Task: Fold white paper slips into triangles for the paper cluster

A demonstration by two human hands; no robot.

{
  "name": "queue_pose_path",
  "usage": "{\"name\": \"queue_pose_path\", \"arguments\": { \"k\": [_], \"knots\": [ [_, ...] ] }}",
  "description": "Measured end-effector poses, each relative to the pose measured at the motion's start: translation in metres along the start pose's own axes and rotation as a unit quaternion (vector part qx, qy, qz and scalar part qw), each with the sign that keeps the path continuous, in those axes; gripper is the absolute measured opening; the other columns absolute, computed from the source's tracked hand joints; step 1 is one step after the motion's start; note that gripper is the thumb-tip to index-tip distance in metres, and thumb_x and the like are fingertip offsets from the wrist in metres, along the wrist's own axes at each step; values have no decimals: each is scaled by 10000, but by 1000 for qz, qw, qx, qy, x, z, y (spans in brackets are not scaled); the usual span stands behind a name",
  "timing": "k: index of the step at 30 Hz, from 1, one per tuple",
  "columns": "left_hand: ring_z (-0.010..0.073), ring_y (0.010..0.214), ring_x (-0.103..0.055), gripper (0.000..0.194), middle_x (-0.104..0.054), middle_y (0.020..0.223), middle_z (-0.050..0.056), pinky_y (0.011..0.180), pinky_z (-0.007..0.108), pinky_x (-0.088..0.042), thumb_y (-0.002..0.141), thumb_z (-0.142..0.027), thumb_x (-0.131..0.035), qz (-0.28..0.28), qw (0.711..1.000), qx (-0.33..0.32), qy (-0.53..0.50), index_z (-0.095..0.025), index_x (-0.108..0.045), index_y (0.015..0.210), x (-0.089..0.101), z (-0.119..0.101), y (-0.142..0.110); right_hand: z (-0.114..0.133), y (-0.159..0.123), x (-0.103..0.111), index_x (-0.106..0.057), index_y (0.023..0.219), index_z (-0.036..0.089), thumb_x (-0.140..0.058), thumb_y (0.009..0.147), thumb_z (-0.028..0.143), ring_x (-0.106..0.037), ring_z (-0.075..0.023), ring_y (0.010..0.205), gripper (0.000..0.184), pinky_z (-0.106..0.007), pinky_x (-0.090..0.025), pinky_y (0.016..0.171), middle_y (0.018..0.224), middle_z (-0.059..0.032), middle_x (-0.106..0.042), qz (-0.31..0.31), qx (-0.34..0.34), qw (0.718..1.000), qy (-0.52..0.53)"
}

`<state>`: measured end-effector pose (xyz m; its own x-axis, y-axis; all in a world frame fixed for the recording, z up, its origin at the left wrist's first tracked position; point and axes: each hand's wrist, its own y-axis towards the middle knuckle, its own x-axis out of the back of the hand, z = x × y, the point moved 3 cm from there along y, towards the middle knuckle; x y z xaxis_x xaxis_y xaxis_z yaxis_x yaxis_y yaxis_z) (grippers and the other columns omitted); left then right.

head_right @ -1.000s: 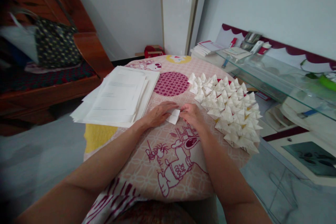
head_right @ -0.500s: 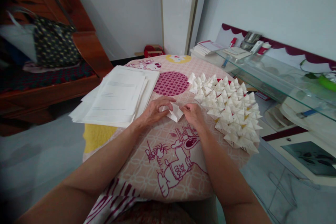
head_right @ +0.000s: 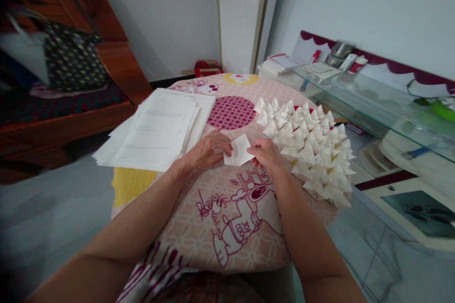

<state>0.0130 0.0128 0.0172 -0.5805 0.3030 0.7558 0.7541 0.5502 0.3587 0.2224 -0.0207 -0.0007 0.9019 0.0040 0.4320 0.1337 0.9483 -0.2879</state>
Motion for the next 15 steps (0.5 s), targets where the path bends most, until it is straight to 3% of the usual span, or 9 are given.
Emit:
{"name": "queue_pose_path", "arguments": {
  "k": [3, 6, 9, 13, 15],
  "knots": [
    [171, 979, -671, 215, -751, 955, 11, 1267, 532, -210, 792, -61, -562, 28, 999, 10, 24, -205, -722, 792, 1, 4, -2, -5, 1, 5, -590, 685, 184, -621, 803, 199, -503, -95, 362, 123, -191, -305, 372, 467, 39, -559, 23, 1, 995, -101],
    [171, 977, -676, 226, -752, 955, 15, 1263, 540, -217, 771, -47, -567, 52, 998, 15, 34, -201, -733, 784, 1, 8, -4, -4, 1, 10, -623, 677, 176, -668, 806, 223, -544, -113, 437, 144, -221, -362, 448, 517, 19, -591, 23, 53, 974, -221],
    [169, 982, -681, 240, -758, 958, 10, 1259, 545, -219, 759, -27, -567, 69, 997, 16, 38, -204, -730, 769, -1, 10, -5, 4, -4, 10, -700, 782, 170, -759, 780, 245, -630, -163, 625, 95, -263, -442, 594, 665, -19, -671, -24, 118, 940, -319],
    [169, 992, -680, 263, -760, 962, -3, 1254, 537, -226, 728, -4, -570, 81, 995, 26, 49, -209, -722, 789, -2, 7, -5, 15, -12, 2, -732, 1087, 178, -811, 756, 202, -659, -251, 936, 341, -341, -491, 810, 977, -97, -723, -109, 205, 874, -428],
    [175, 1011, -679, 290, -762, 980, -7, 1248, 530, -241, 708, 7, -571, 91, 994, 27, 52, -214, -724, 818, -2, 6, -5, 16, -14, -5, -734, 1125, 190, -809, 747, 168, -628, -270, 1047, 386, -361, -488, 887, 1093, -119, -700, -105, 262, 853, -439]
  ]
}}
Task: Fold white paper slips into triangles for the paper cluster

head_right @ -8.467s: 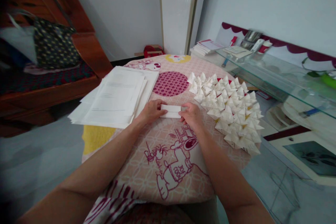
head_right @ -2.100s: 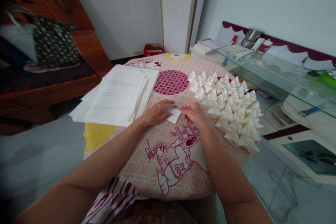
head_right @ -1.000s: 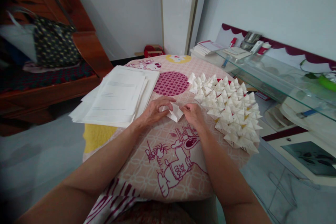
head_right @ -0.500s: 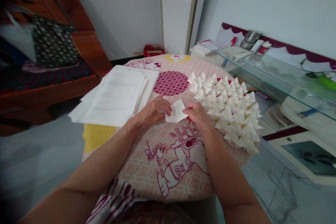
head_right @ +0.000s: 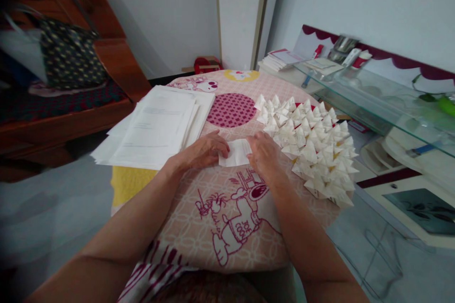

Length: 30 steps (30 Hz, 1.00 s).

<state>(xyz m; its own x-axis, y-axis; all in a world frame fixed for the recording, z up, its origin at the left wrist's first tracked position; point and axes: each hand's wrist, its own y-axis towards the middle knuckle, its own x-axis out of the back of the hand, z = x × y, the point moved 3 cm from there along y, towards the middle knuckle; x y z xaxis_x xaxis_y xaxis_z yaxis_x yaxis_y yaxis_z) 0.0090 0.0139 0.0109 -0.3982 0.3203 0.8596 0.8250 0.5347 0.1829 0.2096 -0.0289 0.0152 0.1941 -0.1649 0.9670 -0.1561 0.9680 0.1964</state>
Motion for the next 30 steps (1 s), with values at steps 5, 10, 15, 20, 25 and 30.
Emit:
{"name": "queue_pose_path", "arguments": {
  "k": [5, 10, 15, 20, 25, 30],
  "knots": [
    [173, 1025, -692, 327, -772, 1033, 2, 1191, 469, -352, 717, 14, -565, 11, 999, -24, -24, -217, -751, 854, -2, -2, 0, 5, 0, -11, -788, 1027, 185, -698, 765, 66, -655, -210, 944, 301, -324, -494, 881, 990, -79, -719, 53, 82, 985, 144],
    [151, 976, -702, 333, -779, 984, -13, 1188, 446, -357, 729, 18, -552, 6, 999, -34, -26, -227, -770, 789, -2, 3, -1, 5, 1, -17, -769, 806, 157, -677, 751, 101, -619, -142, 644, 122, -250, -447, 623, 701, -21, -701, 133, -34, 954, 266],
    [169, 999, -706, 300, -783, 1019, -12, 1224, 493, -298, 734, -6, -599, 25, 999, -28, -25, -230, -773, 830, -1, 1, -1, 10, 1, -17, -726, 721, 157, -718, 716, 129, -571, -124, 589, 30, -237, -384, 558, 626, -1, -661, 168, -94, 946, 261],
    [179, 1014, -709, 153, -787, 1023, -15, 1260, 548, -188, 840, -140, -661, 41, 998, -15, -46, -240, -775, 862, 1, 3, -1, 15, 1, -14, -712, 699, 155, -746, 701, 147, -570, -129, 610, 35, -246, -371, 569, 647, -11, -663, 170, -110, 954, 222],
    [164, 927, -705, 137, -787, 963, -14, 1262, 532, -191, 908, -242, -639, 44, 997, 12, -62, -233, -775, 922, 2, 5, 0, 17, -1, -14, -712, 683, 164, -730, 699, 147, -537, -122, 561, 29, -248, -343, 542, 580, 8, -624, 171, -123, 953, 216],
    [155, 835, -663, 192, -761, 862, 12, 1140, 430, -395, 914, -274, -609, 5, 996, 50, -74, -199, -761, 825, 1, 5, 2, 17, -1, -16, -717, 675, 170, -715, 679, 150, -526, -119, 536, 21, -251, -336, 526, 560, 15, -614, 168, -127, 953, 219]
  ]
}}
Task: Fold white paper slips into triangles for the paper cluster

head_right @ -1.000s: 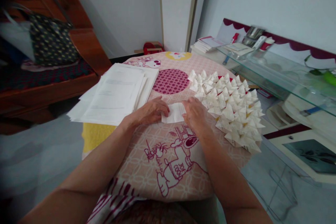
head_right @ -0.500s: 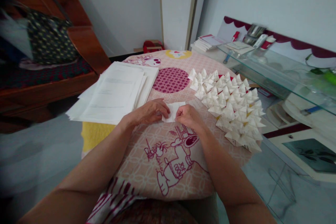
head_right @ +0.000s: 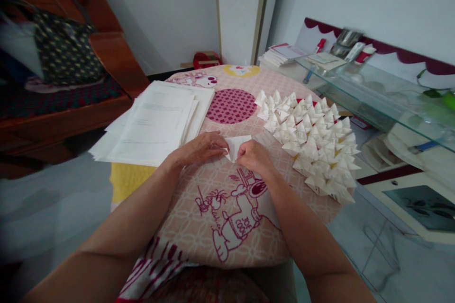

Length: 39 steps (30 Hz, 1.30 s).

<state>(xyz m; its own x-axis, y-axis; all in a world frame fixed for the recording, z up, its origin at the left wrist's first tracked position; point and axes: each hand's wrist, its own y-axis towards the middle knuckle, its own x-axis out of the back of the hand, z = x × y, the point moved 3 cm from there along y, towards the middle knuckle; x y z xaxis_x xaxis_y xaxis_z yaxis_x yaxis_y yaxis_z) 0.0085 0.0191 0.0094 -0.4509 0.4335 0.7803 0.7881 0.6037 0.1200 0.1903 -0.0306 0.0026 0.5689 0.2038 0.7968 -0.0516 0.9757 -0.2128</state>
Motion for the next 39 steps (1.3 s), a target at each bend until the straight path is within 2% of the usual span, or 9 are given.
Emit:
{"name": "queue_pose_path", "arguments": {
  "k": [3, 5, 7, 15, 29, 39],
  "knots": [
    [164, 816, -648, 189, -741, 855, 37, 898, 328, -506, 900, -279, -609, -25, 999, 30, -9, -183, -750, 819, -2, 0, 2, 1, 0, 0, -712, 669, 171, -713, 679, 151, -523, -116, 522, 22, -248, -335, 516, 545, 20, -602, 5, 2, 1000, 4],
    [161, 788, -641, 157, -732, 849, 36, 790, 297, -504, 884, -272, -621, -40, 998, 50, -14, -180, -739, 836, -5, 1, 3, 1, -1, 1, -710, 670, 171, -715, 683, 158, -526, -116, 520, 19, -245, -338, 515, 541, 22, -602, 6, 1, 1000, 7],
    [158, 765, -633, 137, -724, 842, 33, 757, 293, -495, 875, -265, -628, -53, 997, 62, -7, -179, -730, 846, -7, 1, 5, 2, -1, 2, -710, 670, 171, -717, 685, 164, -529, -117, 521, 18, -242, -341, 516, 540, 22, -603, 5, 0, 1000, 6],
    [173, 817, -628, 86, -700, 868, 42, 792, 309, -500, 840, -229, -651, -91, 990, 101, 45, -173, -716, 836, -16, 3, 15, 2, 0, 2, -712, 674, 169, -707, 688, 157, -522, -113, 517, 20, -239, -339, 508, 548, 21, -606, 10, 0, 1000, -2],
    [190, 848, -623, 119, -674, 885, 54, 825, 333, -527, 806, -231, -627, -112, 981, 145, 58, -154, -715, 782, -22, 6, 22, 4, 0, 3, -708, 662, 172, -722, 671, 139, -527, -115, 509, 37, -239, -348, 503, 538, 27, -601, 13, -13, 1000, -5],
    [190, 872, -609, 59, -664, 912, 50, 861, 343, -530, 779, -206, -652, -134, 978, 151, 44, -156, -680, 764, -26, 10, 22, 4, 0, 3, -703, 665, 169, -714, 685, 136, -532, -117, 517, 41, -240, -347, 507, 538, 25, -595, 13, -8, 1000, -4]
  ]
}}
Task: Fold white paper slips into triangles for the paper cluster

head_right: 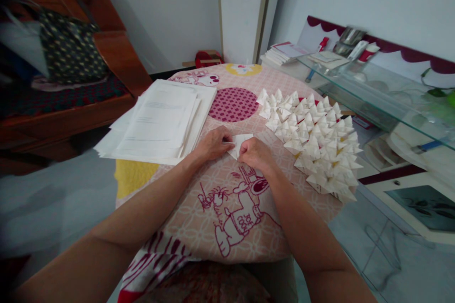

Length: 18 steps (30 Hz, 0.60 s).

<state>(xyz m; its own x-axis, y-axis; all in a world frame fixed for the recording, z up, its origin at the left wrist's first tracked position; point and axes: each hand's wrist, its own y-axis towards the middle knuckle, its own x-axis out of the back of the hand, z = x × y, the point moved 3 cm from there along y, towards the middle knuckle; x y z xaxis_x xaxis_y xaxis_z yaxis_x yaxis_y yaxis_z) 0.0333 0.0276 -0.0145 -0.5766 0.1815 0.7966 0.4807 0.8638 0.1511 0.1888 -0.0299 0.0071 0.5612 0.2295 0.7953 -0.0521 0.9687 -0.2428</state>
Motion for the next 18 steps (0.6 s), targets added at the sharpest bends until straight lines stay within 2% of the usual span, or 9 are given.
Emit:
{"name": "queue_pose_path", "arguments": {
  "k": [18],
  "knots": [
    [184, 855, -615, 39, -658, 914, 46, 847, 330, -536, 767, -187, -663, 2, 1000, 17, 9, -161, -662, 737, -2, -1, 0, -2, 1, -1, -699, 668, 170, -723, 696, 137, -543, -122, 531, 49, -238, -349, 520, 544, 18, -604, -8, 11, 1000, -4]
  ]
}}
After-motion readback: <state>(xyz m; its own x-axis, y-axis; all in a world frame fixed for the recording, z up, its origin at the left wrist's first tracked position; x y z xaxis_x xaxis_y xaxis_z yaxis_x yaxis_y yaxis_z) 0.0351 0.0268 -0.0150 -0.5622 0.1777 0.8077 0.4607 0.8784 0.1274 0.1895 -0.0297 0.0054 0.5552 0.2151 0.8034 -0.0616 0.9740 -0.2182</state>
